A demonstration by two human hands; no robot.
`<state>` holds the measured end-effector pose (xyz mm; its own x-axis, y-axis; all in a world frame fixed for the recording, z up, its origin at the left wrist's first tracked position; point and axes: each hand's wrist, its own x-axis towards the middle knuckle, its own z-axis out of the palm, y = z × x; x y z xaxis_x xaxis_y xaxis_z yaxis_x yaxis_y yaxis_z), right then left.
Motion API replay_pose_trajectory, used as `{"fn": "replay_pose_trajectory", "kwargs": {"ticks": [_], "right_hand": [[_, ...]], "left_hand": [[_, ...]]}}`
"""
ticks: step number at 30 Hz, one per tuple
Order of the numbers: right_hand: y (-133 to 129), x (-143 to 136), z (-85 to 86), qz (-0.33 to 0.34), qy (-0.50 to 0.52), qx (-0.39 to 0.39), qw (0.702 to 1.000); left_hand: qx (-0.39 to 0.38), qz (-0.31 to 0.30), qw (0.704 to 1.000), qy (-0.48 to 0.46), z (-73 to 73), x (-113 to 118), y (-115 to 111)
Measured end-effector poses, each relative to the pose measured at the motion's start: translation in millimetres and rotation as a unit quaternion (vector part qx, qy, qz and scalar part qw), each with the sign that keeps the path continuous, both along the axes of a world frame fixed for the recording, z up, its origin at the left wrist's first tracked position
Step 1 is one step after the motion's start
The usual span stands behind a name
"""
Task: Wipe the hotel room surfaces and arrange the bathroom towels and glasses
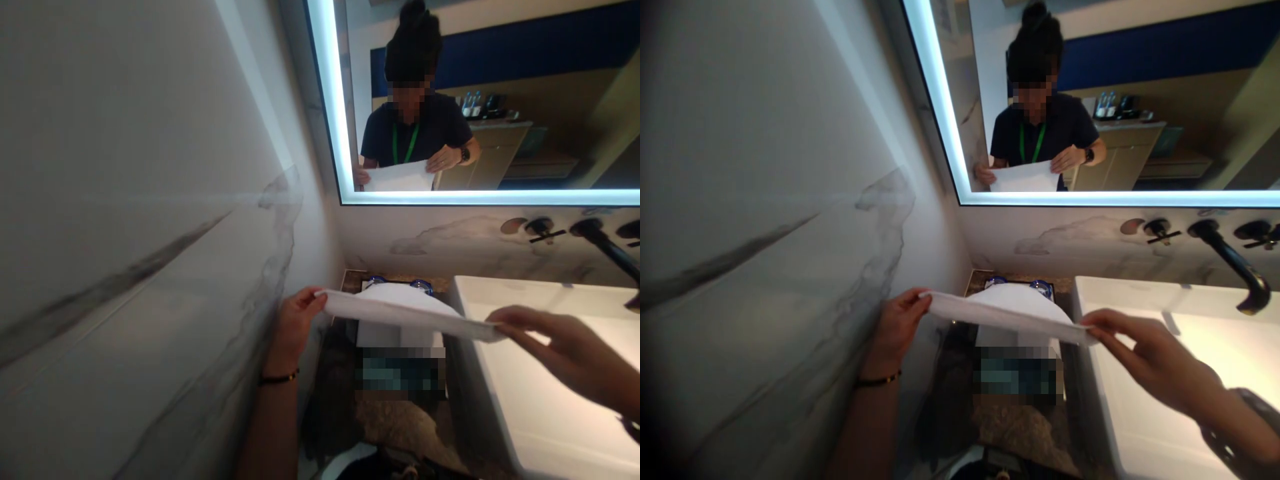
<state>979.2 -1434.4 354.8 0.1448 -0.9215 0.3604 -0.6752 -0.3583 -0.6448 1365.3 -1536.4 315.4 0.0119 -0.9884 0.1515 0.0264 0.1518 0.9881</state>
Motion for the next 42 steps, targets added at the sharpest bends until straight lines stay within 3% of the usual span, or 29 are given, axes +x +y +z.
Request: {"fn": "replay_pose_trajectory", "kwargs": {"ticks": [3,5,7,9,12,17,23,26,31,36,42], "right_hand": [[8.4,13.2,-78.8,0.011,-0.031,0.126,0.991],[7.2,20.1,-125.9,-0.009,-0.032,0.175,0.984],[3.4,23.6,-160.4,-0.025,-0.009,0.205,0.978],[-1.8,23.8,-180.0,-0.038,0.018,0.217,0.975],[-12.1,20.4,-187.9,-0.065,0.062,0.218,0.972],[-30.8,20.2,-183.7,-0.096,0.146,0.206,0.963],[-36.2,29.6,-186.6,-0.112,0.204,0.179,0.956],[-47.0,27.5,-183.8,-0.128,0.203,0.152,0.959],[-91.4,22.8,-183.4,-0.113,0.202,0.137,0.963],[-122.9,19.4,-191.3,-0.093,0.215,0.133,0.963],[-122.2,14.6,-182.7,-0.066,0.243,0.061,0.966]], "left_hand": [[0.111,-0.049,0.99,-0.065,-77.6,3.4,13.8],[0.14,-0.07,0.981,-0.112,-118.0,-0.4,16.0],[0.151,-0.071,0.975,-0.144,-144.6,-6.3,13.9],[0.154,-0.06,0.97,-0.177,-158.5,-12.2,7.8],[0.147,-0.049,0.957,-0.244,-164.8,-19.5,-9.0],[0.122,-0.037,0.921,-0.368,-167.3,-30.8,-39.2],[0.086,-0.013,0.875,-0.476,-166.0,-42.2,-38.2],[0.035,-0.007,0.864,-0.502,-153.6,-50.4,-42.7],[-0.044,-0.053,0.844,-0.532,-138.0,-73.2,-73.9],[-0.053,-0.057,0.829,-0.554,-148.3,-81.7,-93.8],[-0.077,-0.026,0.839,-0.539,-155.7,-73.5,-91.1]]}}
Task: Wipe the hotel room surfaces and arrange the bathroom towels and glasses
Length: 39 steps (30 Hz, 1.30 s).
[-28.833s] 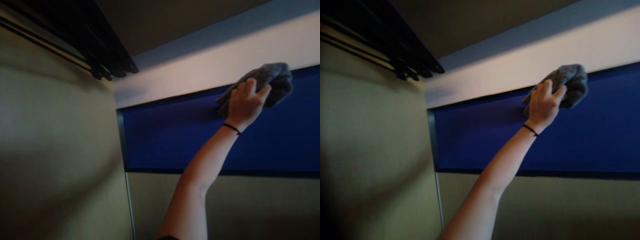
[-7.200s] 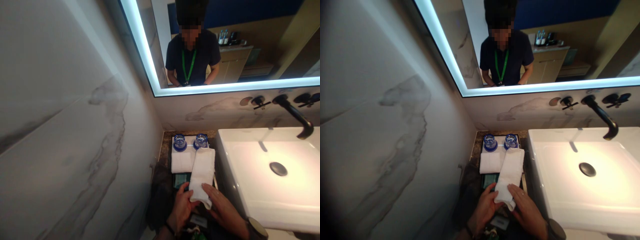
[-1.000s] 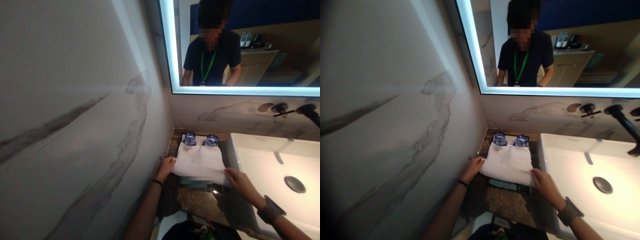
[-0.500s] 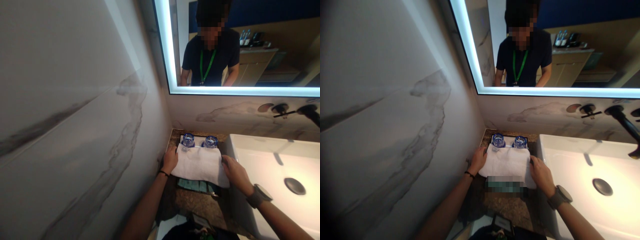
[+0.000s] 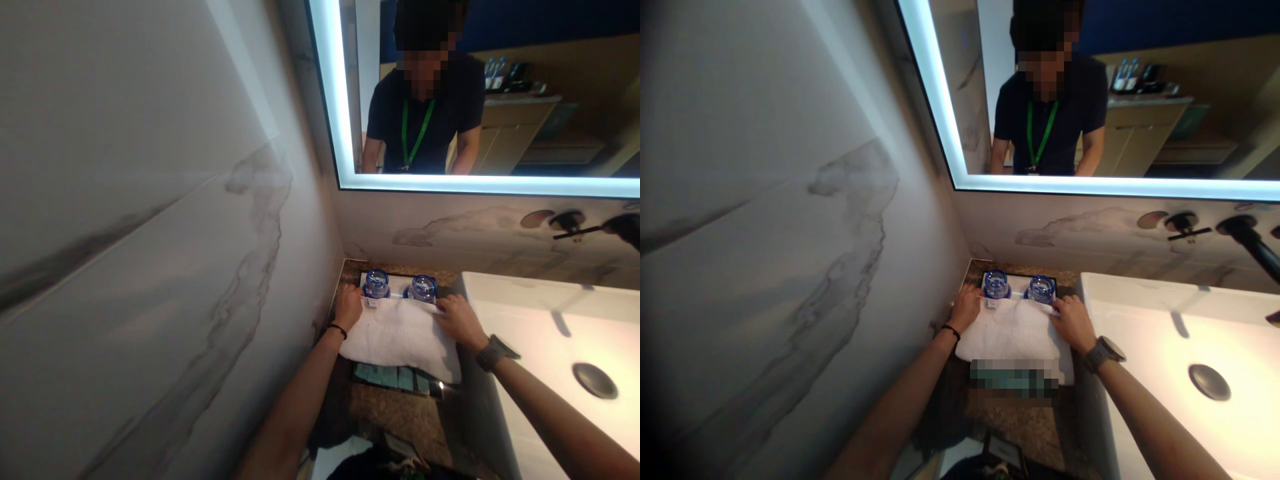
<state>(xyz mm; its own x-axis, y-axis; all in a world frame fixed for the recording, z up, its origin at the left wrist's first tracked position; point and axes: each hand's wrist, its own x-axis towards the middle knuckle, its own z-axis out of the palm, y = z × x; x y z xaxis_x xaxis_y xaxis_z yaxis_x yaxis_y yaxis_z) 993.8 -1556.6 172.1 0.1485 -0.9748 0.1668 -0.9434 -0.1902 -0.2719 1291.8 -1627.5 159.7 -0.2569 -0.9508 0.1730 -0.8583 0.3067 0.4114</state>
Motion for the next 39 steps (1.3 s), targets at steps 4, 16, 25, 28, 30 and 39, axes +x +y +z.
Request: {"fn": "replay_pose_trajectory", "kwargs": {"ticks": [4,16,25,28,30,39], "right_hand": [[22.5,-0.6,9.6,0.044,-0.017,-0.071,0.996],[110.1,2.5,-9.2,0.17,0.048,-0.048,0.983],[71.3,5.8,8.7,0.023,-0.024,0.078,0.996],[65.2,12.2,-1.5,0.018,-0.013,0.114,0.993],[67.3,13.6,-6.6,0.01,-0.013,0.123,0.992],[50.2,29.1,56.5,0.075,-0.027,0.064,0.995]], "left_hand": [[-0.039,0.005,0.999,0.035,10.2,15.2,19.7],[-0.062,-0.026,0.994,0.091,-30.7,57.4,114.8],[0.034,-0.072,0.996,0.026,3.9,34.2,70.7],[0.101,-0.111,0.988,-0.023,4.4,22.0,65.3],[0.112,-0.099,0.988,-0.027,2.9,18.2,67.4],[0.202,-0.01,0.971,0.124,5.2,67.2,124.8]]}}
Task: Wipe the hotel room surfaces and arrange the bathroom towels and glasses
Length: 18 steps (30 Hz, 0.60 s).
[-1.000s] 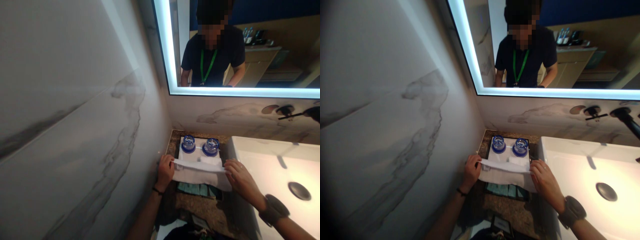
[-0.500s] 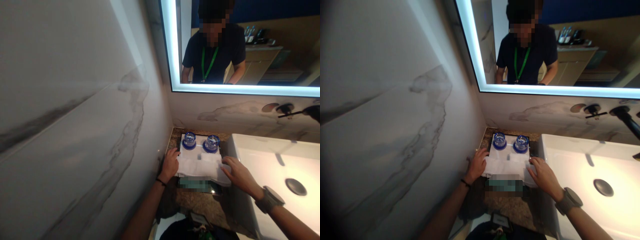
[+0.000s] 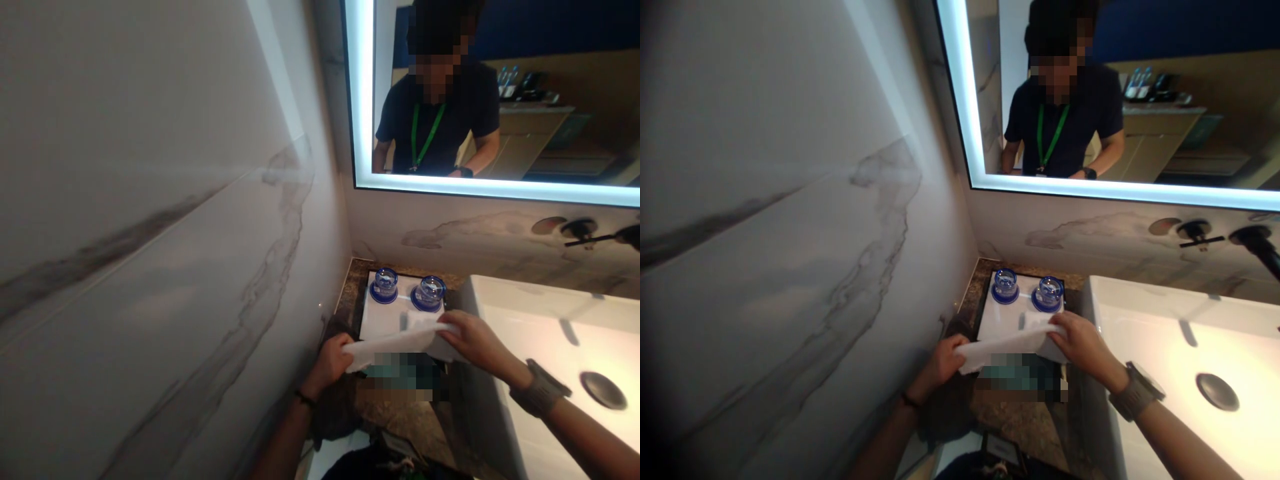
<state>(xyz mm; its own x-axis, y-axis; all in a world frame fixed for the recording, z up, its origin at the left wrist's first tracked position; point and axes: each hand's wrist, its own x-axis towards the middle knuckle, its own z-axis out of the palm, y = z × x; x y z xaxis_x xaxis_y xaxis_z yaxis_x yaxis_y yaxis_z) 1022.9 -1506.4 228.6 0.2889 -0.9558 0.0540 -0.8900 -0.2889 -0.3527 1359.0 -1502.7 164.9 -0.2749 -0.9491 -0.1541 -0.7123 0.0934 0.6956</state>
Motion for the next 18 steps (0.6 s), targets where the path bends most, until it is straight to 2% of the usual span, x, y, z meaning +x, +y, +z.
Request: {"fn": "replay_pose_trajectory", "kwargs": {"ticks": [2,3,5,6,9,11,15,16,18], "right_hand": [[-19.8,23.0,21.0,0.033,0.004,-0.03,0.999],[-30.3,36.4,27.7,0.046,0.01,-0.044,0.998],[-47.7,63.5,30.1,0.058,0.022,-0.067,0.996],[-52.5,75.8,25.4,0.058,0.029,-0.077,0.995],[-43.1,102.9,-7.9,0.082,0.045,-0.079,0.992],[-17.9,111.8,-37.6,0.145,0.048,-0.06,0.986],[45.1,115.8,-86.0,0.293,0.03,-0.003,0.955],[57.6,116.0,-93.4,0.307,0.004,0.019,0.952],[74.7,117.6,-102.6,0.272,-0.11,0.081,0.953]], "left_hand": [[0.085,0.069,0.986,0.123,-7.1,10.5,24.9],[0.132,0.109,0.966,0.195,-12.2,12.1,37.7],[0.208,0.18,0.905,0.324,-24.0,7.9,61.9],[0.238,0.212,0.871,0.375,-29.6,2.8,72.6],[0.297,0.294,0.783,0.462,-40.3,-17.2,96.3],[0.3,0.332,0.752,0.484,-40.0,-28.6,104.6],[0.261,0.378,0.731,0.504,-23.9,-39.7,107.5],[0.259,0.39,0.728,0.501,-18.2,-40.8,106.1],[0.259,0.408,0.72,0.498,-6.8,-42.6,101.0]]}}
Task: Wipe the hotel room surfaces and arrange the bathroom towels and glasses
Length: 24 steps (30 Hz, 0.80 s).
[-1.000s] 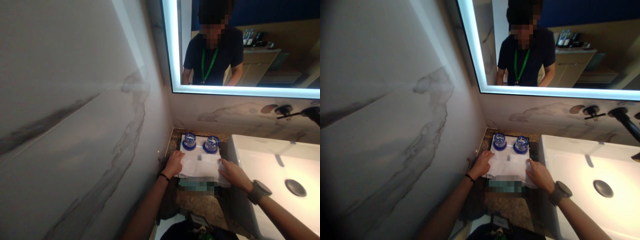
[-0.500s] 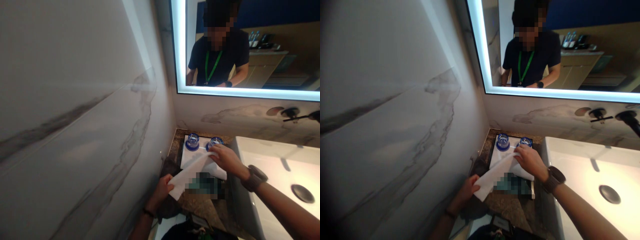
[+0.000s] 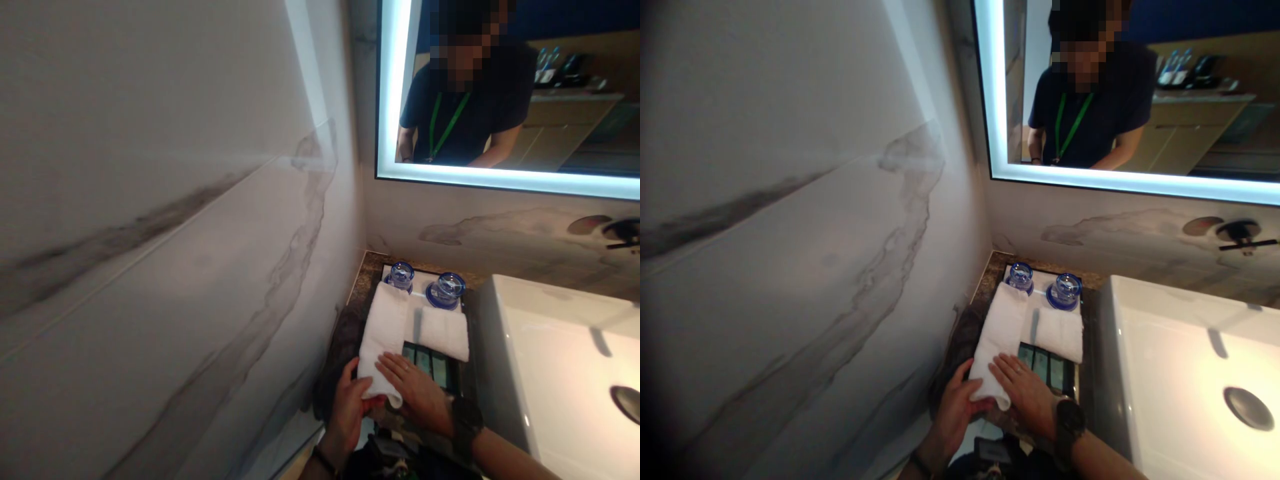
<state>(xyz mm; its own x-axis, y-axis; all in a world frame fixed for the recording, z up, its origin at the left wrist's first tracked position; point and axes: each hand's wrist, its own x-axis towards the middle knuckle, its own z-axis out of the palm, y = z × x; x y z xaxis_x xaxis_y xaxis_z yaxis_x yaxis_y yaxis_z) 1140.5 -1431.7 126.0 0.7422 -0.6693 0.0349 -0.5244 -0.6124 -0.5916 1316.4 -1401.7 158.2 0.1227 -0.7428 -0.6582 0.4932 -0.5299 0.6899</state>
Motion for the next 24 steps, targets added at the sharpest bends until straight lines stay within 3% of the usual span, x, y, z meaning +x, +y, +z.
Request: {"fn": "replay_pose_trajectory", "kwargs": {"ticks": [3,6,8,10,12,15,17,19,22,24], "right_hand": [[4.9,5.2,-2.9,-0.133,-0.136,0.129,0.973],[-11.5,9.6,-0.2,-0.217,-0.186,0.18,0.941],[-27.7,10.7,0.4,-0.257,-0.211,0.213,0.919],[-42.3,11.3,-0.9,-0.286,-0.23,0.251,0.896],[-52.1,12.4,-2.8,-0.304,-0.246,0.292,0.873],[-57.7,15.0,-2.8,-0.326,-0.264,0.335,0.844],[-59.0,16.6,0.0,-0.346,-0.259,0.343,0.834],[-60.9,18.0,3.5,-0.372,-0.237,0.346,0.828],[-65.5,19.4,7.0,-0.409,-0.193,0.339,0.825],[-68.3,18.6,8.4,-0.422,-0.165,0.314,0.834]], "left_hand": [[0.0,0.009,1.0,0.016,14.3,-2.9,-12.8],[-0.05,0.016,0.999,0.013,21.9,-5.4,-27.1],[-0.119,-0.014,0.992,-0.05,21.8,-5.9,-32.9],[-0.194,-0.088,0.96,-0.182,17.6,-5.2,-33.7],[-0.275,-0.188,0.878,-0.343,10.6,-3.9,-30.9],[-0.399,-0.331,0.682,-0.517,-1.8,-1.6,-28.8],[-0.432,-0.388,0.577,-0.574,-9.9,-0.1,-33.7],[-0.428,-0.407,0.526,-0.611,-16.7,1.0,-43.9],[-0.416,-0.419,0.496,-0.637,-19.8,1.5,-62.7],[-0.418,-0.435,0.482,-0.635,-14.5,0.9,-72.6]]}}
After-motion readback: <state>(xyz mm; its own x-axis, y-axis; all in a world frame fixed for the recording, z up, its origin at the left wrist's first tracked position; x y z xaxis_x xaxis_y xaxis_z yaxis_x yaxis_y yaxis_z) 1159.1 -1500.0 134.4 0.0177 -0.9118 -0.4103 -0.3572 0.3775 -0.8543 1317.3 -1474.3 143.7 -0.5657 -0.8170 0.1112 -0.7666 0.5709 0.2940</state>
